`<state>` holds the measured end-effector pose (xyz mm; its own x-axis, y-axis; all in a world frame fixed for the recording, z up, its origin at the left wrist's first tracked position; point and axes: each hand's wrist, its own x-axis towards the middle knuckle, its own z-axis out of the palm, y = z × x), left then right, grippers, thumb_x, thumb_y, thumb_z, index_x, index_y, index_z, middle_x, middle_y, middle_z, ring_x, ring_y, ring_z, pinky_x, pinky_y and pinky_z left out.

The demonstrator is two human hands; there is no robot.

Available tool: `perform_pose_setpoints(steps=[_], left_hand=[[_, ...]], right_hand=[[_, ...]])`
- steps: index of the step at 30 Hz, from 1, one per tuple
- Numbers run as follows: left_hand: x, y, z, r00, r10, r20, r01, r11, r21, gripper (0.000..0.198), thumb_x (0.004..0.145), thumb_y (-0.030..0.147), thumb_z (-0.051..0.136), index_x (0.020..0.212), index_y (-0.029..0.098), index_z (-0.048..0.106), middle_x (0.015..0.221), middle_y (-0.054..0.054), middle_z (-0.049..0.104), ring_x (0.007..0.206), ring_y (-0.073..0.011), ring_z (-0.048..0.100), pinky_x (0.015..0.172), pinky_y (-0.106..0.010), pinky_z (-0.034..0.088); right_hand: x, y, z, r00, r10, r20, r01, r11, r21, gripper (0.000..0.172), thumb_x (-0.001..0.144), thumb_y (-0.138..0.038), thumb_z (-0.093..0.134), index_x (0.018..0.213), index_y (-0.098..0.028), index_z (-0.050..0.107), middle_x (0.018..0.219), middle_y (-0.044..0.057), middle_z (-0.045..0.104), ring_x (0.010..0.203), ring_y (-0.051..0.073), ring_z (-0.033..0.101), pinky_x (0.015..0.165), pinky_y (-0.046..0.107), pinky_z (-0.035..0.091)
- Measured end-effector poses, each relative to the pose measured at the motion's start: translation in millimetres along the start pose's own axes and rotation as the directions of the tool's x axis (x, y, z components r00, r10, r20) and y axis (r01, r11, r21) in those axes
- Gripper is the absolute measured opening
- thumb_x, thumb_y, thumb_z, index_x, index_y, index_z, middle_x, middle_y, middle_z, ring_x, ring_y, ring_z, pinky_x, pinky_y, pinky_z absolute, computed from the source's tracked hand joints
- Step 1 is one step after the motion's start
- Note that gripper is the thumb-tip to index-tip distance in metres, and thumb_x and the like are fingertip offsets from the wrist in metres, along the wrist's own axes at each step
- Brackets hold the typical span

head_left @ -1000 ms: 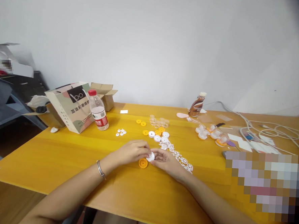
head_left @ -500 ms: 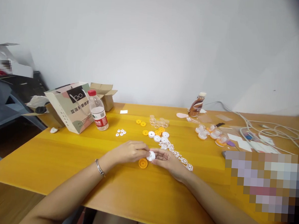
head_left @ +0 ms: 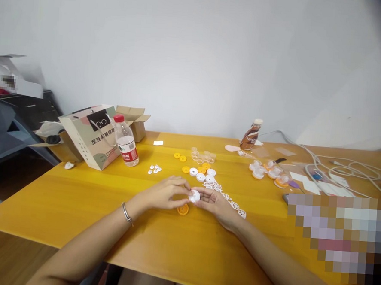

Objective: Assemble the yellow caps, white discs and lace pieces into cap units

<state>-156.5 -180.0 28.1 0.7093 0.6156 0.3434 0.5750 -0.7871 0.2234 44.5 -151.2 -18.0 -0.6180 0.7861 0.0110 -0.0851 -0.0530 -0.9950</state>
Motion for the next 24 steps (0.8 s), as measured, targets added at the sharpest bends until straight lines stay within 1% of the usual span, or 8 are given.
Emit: perform_pose_setpoints(steps=[3,5,8,11,13,15,18,24], left_hand=[[-0.9,1.1,-3.4,0.99,-0.126,-0.066,0.12,0.989,-0.092,0.022,0.084,0.03,0.043,0.094,0.017,0.058,0.087,-0.005,0.057,0.081,-0.0142,0.053,0.075,-0.027,0.041],[-2.6,2.0,-3.7,0.984,-0.175,0.023,0.177,0.977,-0.119,0.023,0.082,0.035,0.046,0.091,0.017,0.057,0.082,-0.003,0.057,0.074,-0.0131,0.053,0.067,-0.024,0.042],[-5.7,1.0,1.6,0.968,-0.14,0.208,0.167,0.979,-0.118,0.032,0.072,0.039,0.059,0.097,0.02,0.057,0.088,-0.003,0.057,0.074,-0.0149,0.054,0.066,-0.025,0.042],[-6.3,-5.5,8.9,0.962,-0.133,0.238,0.186,0.959,-0.214,0.028,0.073,0.029,0.059,0.1,0.021,0.057,0.092,-0.004,0.057,0.078,-0.0156,0.055,0.071,-0.027,0.042],[-4.8,-12.2,11.8,0.959,-0.182,0.218,0.258,0.878,-0.403,0.027,0.077,0.025,0.055,0.104,0.02,0.054,0.09,-0.004,0.058,0.079,-0.0142,0.056,0.071,-0.026,0.043],[-2.4,-18.8,13.4,0.948,-0.255,0.192,0.319,0.724,-0.612,0.032,0.079,0.025,0.053,0.11,0.018,0.048,0.091,-0.005,0.059,0.081,-0.0133,0.057,0.071,-0.025,0.044],[1.5,-24.4,16.2,0.933,-0.34,0.119,0.296,0.534,-0.792,0.034,0.078,0.025,0.056,0.109,0.017,0.044,0.095,-0.006,0.057,0.084,-0.0128,0.057,0.073,-0.025,0.044],[5.7,-20.6,23.4,0.928,-0.372,0.022,0.202,0.452,-0.869,0.034,0.075,0.027,0.06,0.105,0.018,0.046,0.106,-0.007,0.052,0.087,-0.0124,0.057,0.078,-0.026,0.043]], right_hand=[[2.8,2.2,-3.8,0.996,-0.006,-0.084,0.004,1.0,-0.024,0.039,0.061,-0.028,0.07,0.098,-0.021,0.061,0.095,0.004,0.066,0.088,0.017,0.06,0.088,0.036,0.042],[4.6,3.8,-6.9,0.988,-0.015,-0.156,0.01,0.999,-0.033,0.038,0.062,-0.028,0.069,0.098,-0.021,0.061,0.093,0.003,0.066,0.086,0.016,0.06,0.085,0.034,0.043],[6.6,6.0,-9.8,0.972,-0.02,-0.235,0.016,1.0,-0.02,0.037,0.062,-0.027,0.068,0.098,-0.021,0.06,0.09,0.003,0.066,0.084,0.015,0.06,0.081,0.032,0.045],[7.9,7.8,-9.6,0.955,-0.047,-0.293,0.043,0.999,-0.019,0.038,0.061,-0.028,0.069,0.097,-0.02,0.06,0.088,0.003,0.066,0.082,0.015,0.06,0.08,0.032,0.046],[8.5,8.6,-8.4,0.942,-0.088,-0.323,0.079,0.996,-0.041,0.039,0.06,-0.029,0.07,0.097,-0.02,0.059,0.085,0.003,0.066,0.08,0.016,0.061,0.079,0.032,0.046],[8.7,9.1,-6.7,0.931,-0.138,-0.337,0.12,0.99,-0.075,0.04,0.059,-0.031,0.07,0.096,-0.02,0.058,0.083,0.003,0.065,0.077,0.016,0.061,0.078,0.032,0.047],[7.7,9.2,-3.6,0.923,-0.199,-0.328,0.166,0.978,-0.127,0.037,0.06,-0.032,0.07,0.093,-0.019,0.057,0.083,0.004,0.064,0.076,0.015,0.06,0.077,0.032,0.048],[3.7,8.2,1.7,0.922,-0.219,-0.32,0.17,0.97,-0.175,0.032,0.062,-0.03,0.068,0.089,-0.02,0.055,0.08,0.003,0.062,0.075,0.015,0.06,0.075,0.031,0.05]])
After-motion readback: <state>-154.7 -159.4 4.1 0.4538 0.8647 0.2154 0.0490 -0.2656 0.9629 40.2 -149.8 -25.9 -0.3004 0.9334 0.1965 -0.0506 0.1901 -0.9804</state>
